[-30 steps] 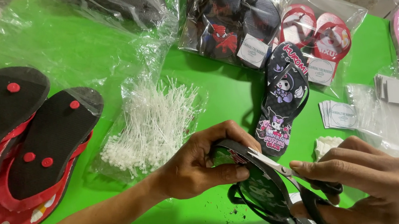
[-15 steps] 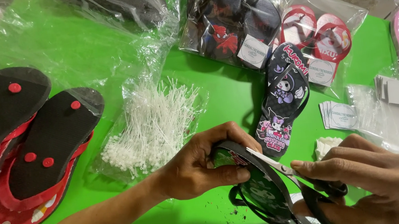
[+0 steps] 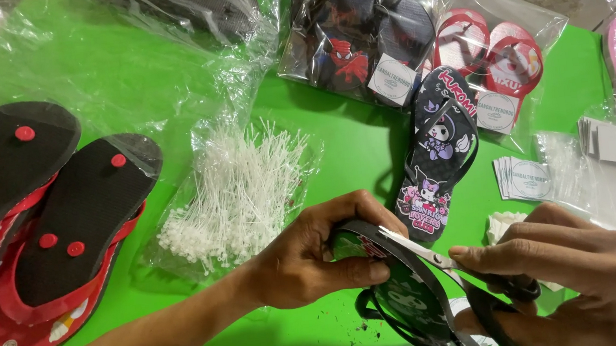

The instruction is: Trimming excess material from the soles and straps of sandals using scissors as part of a finishing process.

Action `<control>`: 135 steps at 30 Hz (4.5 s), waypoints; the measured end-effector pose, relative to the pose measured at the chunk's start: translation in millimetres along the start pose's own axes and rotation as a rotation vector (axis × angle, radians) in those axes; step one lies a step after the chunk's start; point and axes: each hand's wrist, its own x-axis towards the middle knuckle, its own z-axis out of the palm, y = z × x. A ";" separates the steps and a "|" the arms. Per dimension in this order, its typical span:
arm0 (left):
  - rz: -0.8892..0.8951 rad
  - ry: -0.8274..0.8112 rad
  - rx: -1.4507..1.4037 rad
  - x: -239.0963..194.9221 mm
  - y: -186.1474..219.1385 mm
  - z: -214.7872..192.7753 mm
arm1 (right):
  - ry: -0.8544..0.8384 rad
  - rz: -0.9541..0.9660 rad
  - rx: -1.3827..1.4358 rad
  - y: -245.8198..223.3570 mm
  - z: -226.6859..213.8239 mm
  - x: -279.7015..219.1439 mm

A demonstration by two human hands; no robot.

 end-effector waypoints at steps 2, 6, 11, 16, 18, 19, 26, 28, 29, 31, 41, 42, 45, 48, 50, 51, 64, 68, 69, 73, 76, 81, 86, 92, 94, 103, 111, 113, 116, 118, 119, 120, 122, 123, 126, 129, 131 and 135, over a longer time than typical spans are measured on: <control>0.003 -0.002 0.002 -0.1 0.4 0.1 | 0.001 0.002 -0.010 -1.7 -0.7 0.6; 0.000 -0.004 -0.002 -0.1 0.6 -0.2 | -0.008 -0.032 -0.042 -2.7 -2.6 2.4; 0.009 -0.006 -0.009 0.1 -3.0 -2.0 | 0.001 -0.046 -0.049 -9.0 -3.3 5.3; 0.003 0.084 0.039 -0.1 0.8 -4.0 | 0.113 0.109 0.140 4.0 16.3 3.3; -0.061 0.274 0.022 0.3 -0.9 -6.1 | 0.109 0.175 0.308 17.9 26.0 0.0; -0.060 0.277 0.021 2.0 -1.0 -5.8 | 0.105 0.174 0.307 21.2 31.4 -1.7; -0.133 0.524 -0.048 4.8 -5.1 -6.5 | 0.198 0.344 0.875 59.7 69.9 -20.2; -0.162 0.464 -0.100 5.5 -1.8 -1.6 | 0.280 0.410 1.058 71.9 83.3 -24.9; -0.127 0.328 -0.118 7.0 2.0 3.9 | 0.377 0.455 1.156 79.4 92.0 -26.3; -0.091 0.187 -0.137 8.4 5.4 15.4 | 0.480 0.500 1.248 81.3 103.8 -23.7; -0.098 0.235 0.876 8.2 9.3 7.6 | 0.547 0.343 0.983 84.4 96.2 -29.3; 0.002 0.235 1.065 8.4 13.4 5.3 | 0.718 0.271 0.988 92.5 89.6 -31.4; 0.042 0.096 1.322 7.3 17.2 3.4 | 0.614 0.244 0.890 97.5 67.0 -37.9; 0.168 0.048 1.437 7.4 5.3 -1.4 | 0.442 0.136 0.879 106.6 77.5 -48.1; 0.184 0.035 1.460 8.8 2.1 -1.6 | 0.429 0.146 0.862 108.4 81.0 -51.1; 0.200 0.032 1.484 9.1 0.8 -2.0 | 0.408 0.152 0.844 108.6 83.3 -52.8; 0.277 0.189 1.497 11.3 8.5 -9.1 | 0.485 0.158 0.834 108.0 86.5 -59.1; 0.137 0.327 1.244 12.5 19.2 -18.7 | 0.563 0.191 0.826 113.8 94.4 -64.9; 0.112 0.347 1.119 14.2 23.3 -20.8 | 0.613 0.256 0.760 116.0 95.8 -67.7; 0.121 0.323 0.998 12.6 24.2 -23.2 | 0.642 0.297 0.773 124.3 100.3 -74.0; 0.147 0.317 0.958 11.5 23.9 -21.3 | 0.648 0.349 0.778 121.5 101.2 -72.0; 0.169 0.316 0.986 12.5 26.3 -18.8 | 0.674 0.337 0.784 126.1 104.2 -76.4; 0.210 0.300 1.031 11.8 23.5 -17.7 | 0.649 0.290 0.815 119.5 101.6 -67.3; 0.262 0.264 1.034 10.4 21.3 -18.6 | 0.524 -0.018 0.667 120.4 92.9 -65.8; 0.286 0.251 1.034 11.9 20.9 -18.7 | 0.518 -0.051 0.605 121.0 94.1 -66.1; 0.533 0.155 1.240 10.6 17.2 -12.1 | 0.605 -0.083 0.060 122.9 103.4 -80.4; 0.667 0.174 1.379 10.0 14.4 -13.0 | 0.637 -0.173 -0.177 120.0 104.1 -92.9; 0.678 0.178 1.393 9.9 15.2 -13.1 | 0.647 -0.184 -0.199 114.3 103.7 -90.0; 0.690 0.187 1.424 9.5 14.7 -13.9 | 0.685 -0.214 -0.213 111.5 104.9 -85.6; 0.690 0.192 1.441 10.2 14.3 -14.3 | 0.714 -0.232 -0.206 108.4 102.9 -86.4; 0.692 0.200 1.449 10.8 14.3 -14.3 | 0.675 -0.206 -0.226 105.3 100.5 -88.7; 0.694 0.208 1.457 11.3 14.3 -14.2 | 0.635 -0.180 -0.245 102.1 98.0 -90.9; 0.688 0.217 1.462 10.9 13.6 -14.1 | 0.595 -0.196 -0.251 100.8 93.3 -98.8; 0.683 0.226 1.468 10.7 13.3 -13.9 | 0.555 -0.212 -0.258 100.2 90.8 -102.8; 0.750 0.243 1.499 9.7 11.6 -13.5 | 0.637 -0.367 -0.275 109.0 95.6 -87.0; 0.858 0.210 1.544 9.1 9.9 -10.2 | 0.683 -0.426 -0.418 135.2 113.0 -86.1; 0.879 0.178 1.574 7.7 11.0 -8.2 | 0.640 -0.434 -0.399 130.4 110.0 -80.9; 0.944 0.101 1.619 3.8 6.9 -10.2 | 0.627 -0.389 -0.195 119.4 109.1 -67.4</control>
